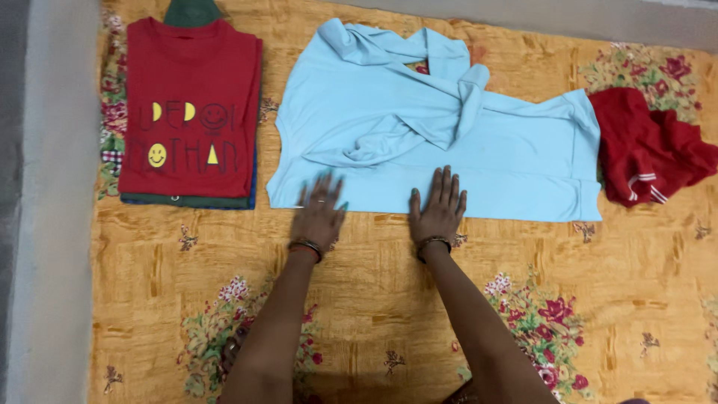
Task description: The person folds a red t-shirt and places it on a stack of folded clothes. Then, the person unfolds and folds a light blue long-sleeved shirt, smoothing it out before folding it into a compact rectangle.
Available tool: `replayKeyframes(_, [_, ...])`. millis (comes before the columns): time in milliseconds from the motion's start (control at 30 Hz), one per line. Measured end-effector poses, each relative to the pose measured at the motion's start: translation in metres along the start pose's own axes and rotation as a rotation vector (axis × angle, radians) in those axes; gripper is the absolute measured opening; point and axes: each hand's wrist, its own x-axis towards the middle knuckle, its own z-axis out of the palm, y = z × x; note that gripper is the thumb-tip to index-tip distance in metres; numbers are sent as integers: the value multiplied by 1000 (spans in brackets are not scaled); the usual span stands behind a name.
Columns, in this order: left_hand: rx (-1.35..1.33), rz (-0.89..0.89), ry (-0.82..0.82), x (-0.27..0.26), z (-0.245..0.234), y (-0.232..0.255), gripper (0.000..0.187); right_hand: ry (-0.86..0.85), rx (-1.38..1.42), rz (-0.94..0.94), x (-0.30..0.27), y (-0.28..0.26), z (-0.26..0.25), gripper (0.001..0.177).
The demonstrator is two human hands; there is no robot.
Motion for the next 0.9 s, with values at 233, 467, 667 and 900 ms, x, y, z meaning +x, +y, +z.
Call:
replayKeyframes(233, [-33,-284,-19,-8,-28,-15,74,18,8,-23,0,4,3,73])
replayKeyframes(467, [36,-309,-70,-6,-21,-18,78,-152,-136,-377,0,8,-1,78])
replayKeyframes(667, [-51,-300,-24,-9,-22,-18,80,-221,-201,-386,13,50,-11,80])
replayKeyframes(900, [-72,-303,-19,-8,-27,-16,79,-125,-174,-138,37,165,-36,80])
